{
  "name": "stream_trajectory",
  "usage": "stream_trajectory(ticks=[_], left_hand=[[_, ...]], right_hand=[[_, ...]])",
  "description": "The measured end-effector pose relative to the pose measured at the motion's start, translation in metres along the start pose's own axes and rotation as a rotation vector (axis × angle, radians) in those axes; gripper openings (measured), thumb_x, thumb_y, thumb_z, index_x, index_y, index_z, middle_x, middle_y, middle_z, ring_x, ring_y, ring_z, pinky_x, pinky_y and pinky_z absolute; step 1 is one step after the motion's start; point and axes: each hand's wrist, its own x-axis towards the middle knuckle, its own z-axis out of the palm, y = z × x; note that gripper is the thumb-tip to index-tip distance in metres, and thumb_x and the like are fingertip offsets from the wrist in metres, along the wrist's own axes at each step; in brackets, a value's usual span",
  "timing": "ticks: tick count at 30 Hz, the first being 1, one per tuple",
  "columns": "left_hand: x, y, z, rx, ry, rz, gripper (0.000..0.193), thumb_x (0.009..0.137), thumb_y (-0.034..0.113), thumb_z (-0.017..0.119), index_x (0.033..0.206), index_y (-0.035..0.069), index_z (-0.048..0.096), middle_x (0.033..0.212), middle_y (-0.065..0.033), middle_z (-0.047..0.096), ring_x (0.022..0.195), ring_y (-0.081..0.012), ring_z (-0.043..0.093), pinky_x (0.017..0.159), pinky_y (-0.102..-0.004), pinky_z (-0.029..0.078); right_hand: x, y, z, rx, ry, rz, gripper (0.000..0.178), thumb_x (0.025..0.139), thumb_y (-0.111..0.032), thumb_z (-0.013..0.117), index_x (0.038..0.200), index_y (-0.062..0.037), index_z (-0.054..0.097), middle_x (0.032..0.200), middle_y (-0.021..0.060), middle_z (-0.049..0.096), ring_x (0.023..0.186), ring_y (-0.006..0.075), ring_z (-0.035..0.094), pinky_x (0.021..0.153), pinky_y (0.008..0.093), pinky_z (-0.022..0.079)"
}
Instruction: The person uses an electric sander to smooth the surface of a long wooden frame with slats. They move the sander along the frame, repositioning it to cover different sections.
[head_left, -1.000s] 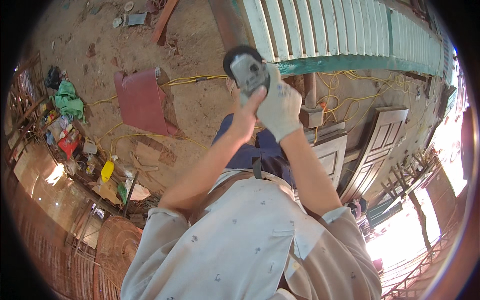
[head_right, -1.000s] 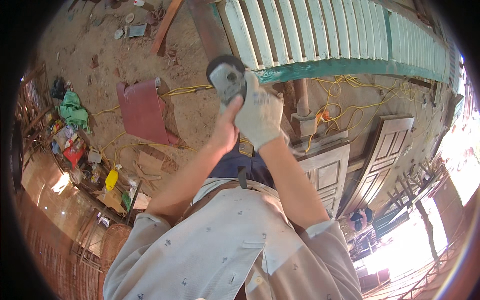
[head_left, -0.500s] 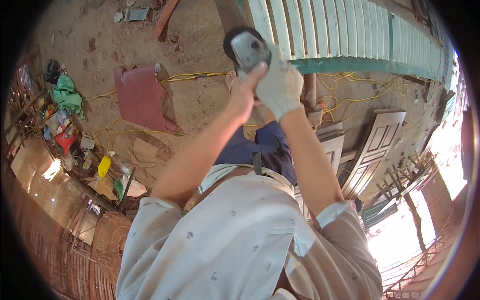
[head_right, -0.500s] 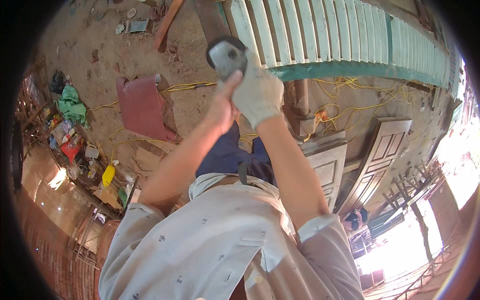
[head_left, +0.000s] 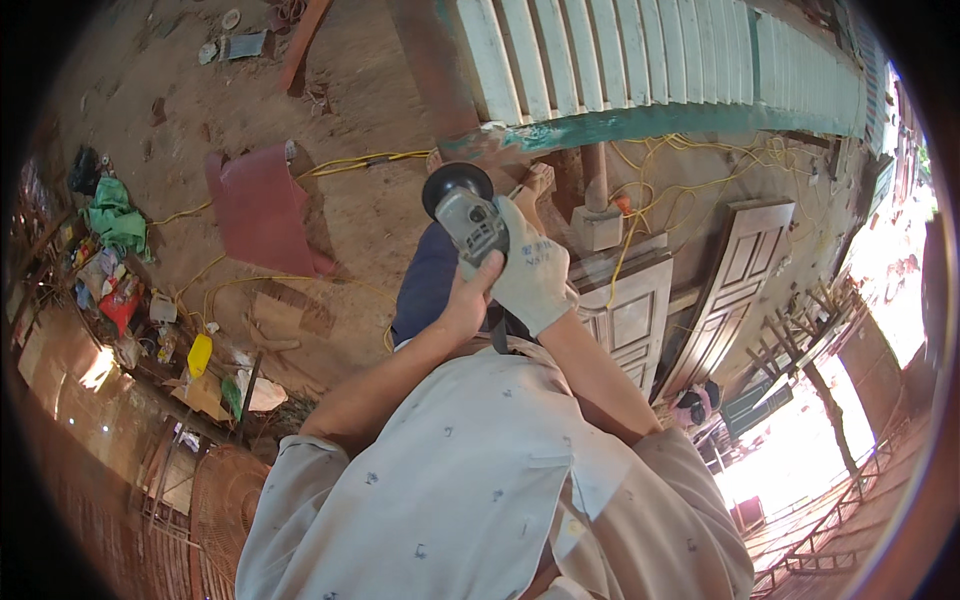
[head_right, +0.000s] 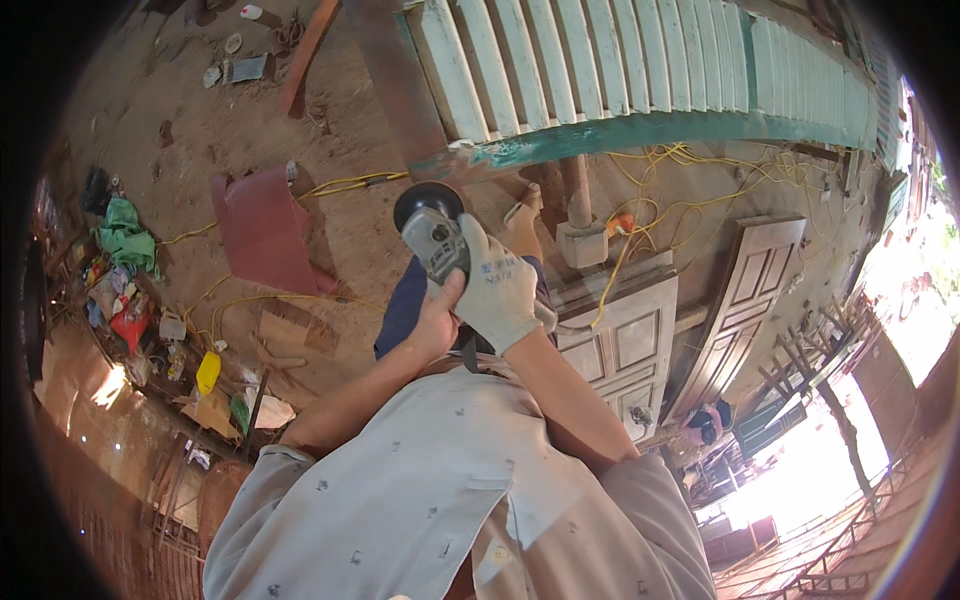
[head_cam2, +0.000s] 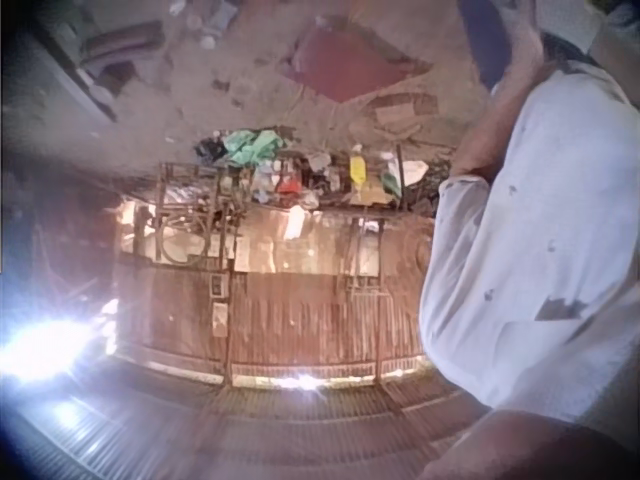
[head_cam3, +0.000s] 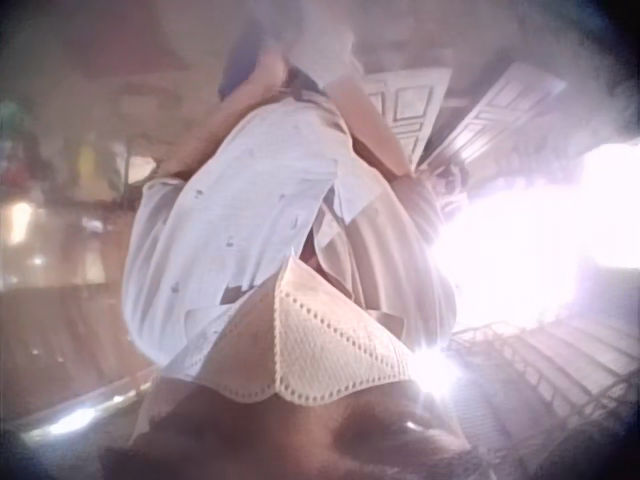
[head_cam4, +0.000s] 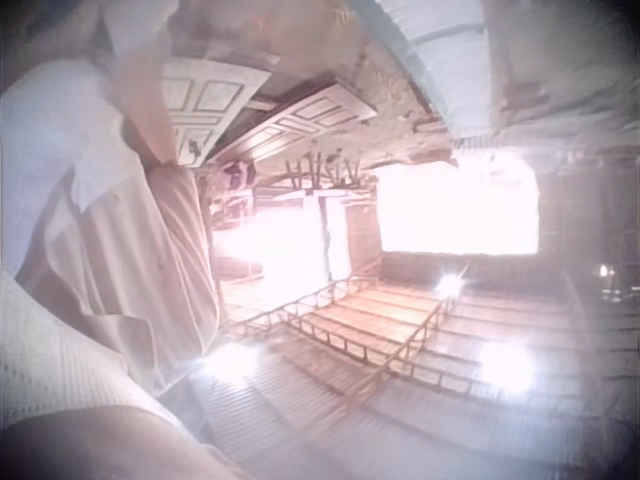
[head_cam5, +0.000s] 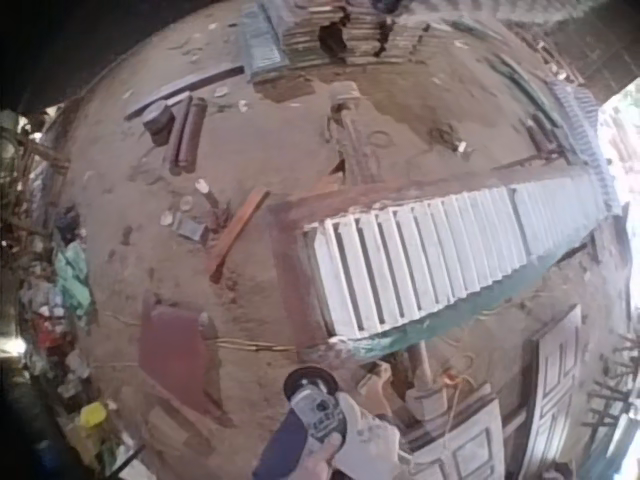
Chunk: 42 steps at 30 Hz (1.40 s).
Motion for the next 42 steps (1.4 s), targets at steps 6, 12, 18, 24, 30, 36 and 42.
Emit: stream_trajectory(ticks=[6, 12, 18, 24, 30, 36, 42], left_hand=[[0.029, 0.012, 0.002, 0.091, -0.024, -0.005, 0.045, 0.110, 0.039, 0.066, 0.142, 0.009, 0.059, 0.128, 0.0003, 0.068, 0.112, -0.0093, 0.067, 0.093, -0.0283, 0.056], [0.038, 0.002, 0.034, 0.088, -0.078, 0.014, 0.043, 0.111, 0.037, 0.064, 0.144, 0.010, 0.058, 0.130, -0.0001, 0.068, 0.115, -0.0096, 0.067, 0.093, -0.0289, 0.057], [0.051, -0.002, 0.054, 0.099, -0.105, -0.045, 0.045, 0.110, 0.038, 0.066, 0.145, 0.010, 0.059, 0.132, -0.0016, 0.069, 0.115, -0.0109, 0.068, 0.094, -0.0302, 0.058], [0.069, -0.019, 0.076, 0.126, -0.065, -0.052, 0.051, 0.106, 0.039, 0.072, 0.144, 0.009, 0.058, 0.128, -0.0047, 0.070, 0.111, -0.0142, 0.070, 0.091, -0.0329, 0.060], [0.086, -0.030, 0.099, 0.137, -0.062, -0.156, 0.073, 0.100, 0.029, 0.080, 0.155, 0.011, 0.036, 0.130, -0.0086, 0.067, 0.112, -0.0173, 0.071, 0.086, -0.0368, 0.062], [0.047, -0.019, 0.058, 0.092, -0.012, -0.052, 0.050, 0.109, 0.032, 0.066, 0.151, 0.008, 0.053, 0.137, -0.0016, 0.065, 0.121, -0.0131, 0.065, 0.103, -0.0326, 0.055], [0.026, -0.007, -0.003, -0.040, 0.025, 0.136, 0.053, 0.114, 0.037, 0.054, 0.157, 0.007, 0.048, 0.151, -0.0089, 0.061, 0.139, -0.0224, 0.059, 0.120, -0.0408, 0.045]], right_hand=[[0.023, -0.003, -0.017, -0.029, 0.022, 0.044, 0.080, 0.084, -0.035, 0.075, 0.156, -0.0126, 0.047, 0.119, 0.0171, 0.075, 0.103, 0.0362, 0.076, 0.086, 0.0468, 0.059], [0.020, 0.023, -0.031, -0.072, 0.042, 0.077, 0.082, 0.083, -0.035, 0.076, 0.156, -0.0135, 0.046, 0.116, 0.0170, 0.076, 0.100, 0.0357, 0.077, 0.083, 0.0465, 0.059], [0.024, 0.039, -0.048, -0.089, 0.057, 0.113, 0.083, 0.083, -0.034, 0.077, 0.158, -0.0147, 0.045, 0.113, 0.0181, 0.076, 0.098, 0.0367, 0.077, 0.082, 0.0470, 0.059], [0.026, 0.065, -0.062, -0.090, 0.108, 0.131, 0.080, 0.084, -0.031, 0.076, 0.156, -0.0150, 0.046, 0.111, 0.0195, 0.077, 0.098, 0.0370, 0.077, 0.081, 0.0469, 0.059], [0.022, 0.086, -0.080, -0.033, 0.174, 0.229, 0.082, 0.080, -0.039, 0.082, 0.151, -0.0134, 0.050, 0.105, 0.0200, 0.079, 0.100, 0.0383, 0.077, 0.083, 0.0487, 0.059], [0.018, 0.038, -0.054, 0.036, 0.079, 0.080, 0.080, 0.083, -0.036, 0.079, 0.153, -0.0139, 0.048, 0.119, 0.0205, 0.074, 0.102, 0.0380, 0.076, 0.085, 0.0484, 0.059], [0.031, 0.000, -0.015, -0.052, -0.048, -0.070, 0.076, 0.086, -0.031, 0.073, 0.155, -0.0128, 0.047, 0.118, 0.0174, 0.072, 0.108, 0.0360, 0.074, 0.089, 0.0477, 0.059]])
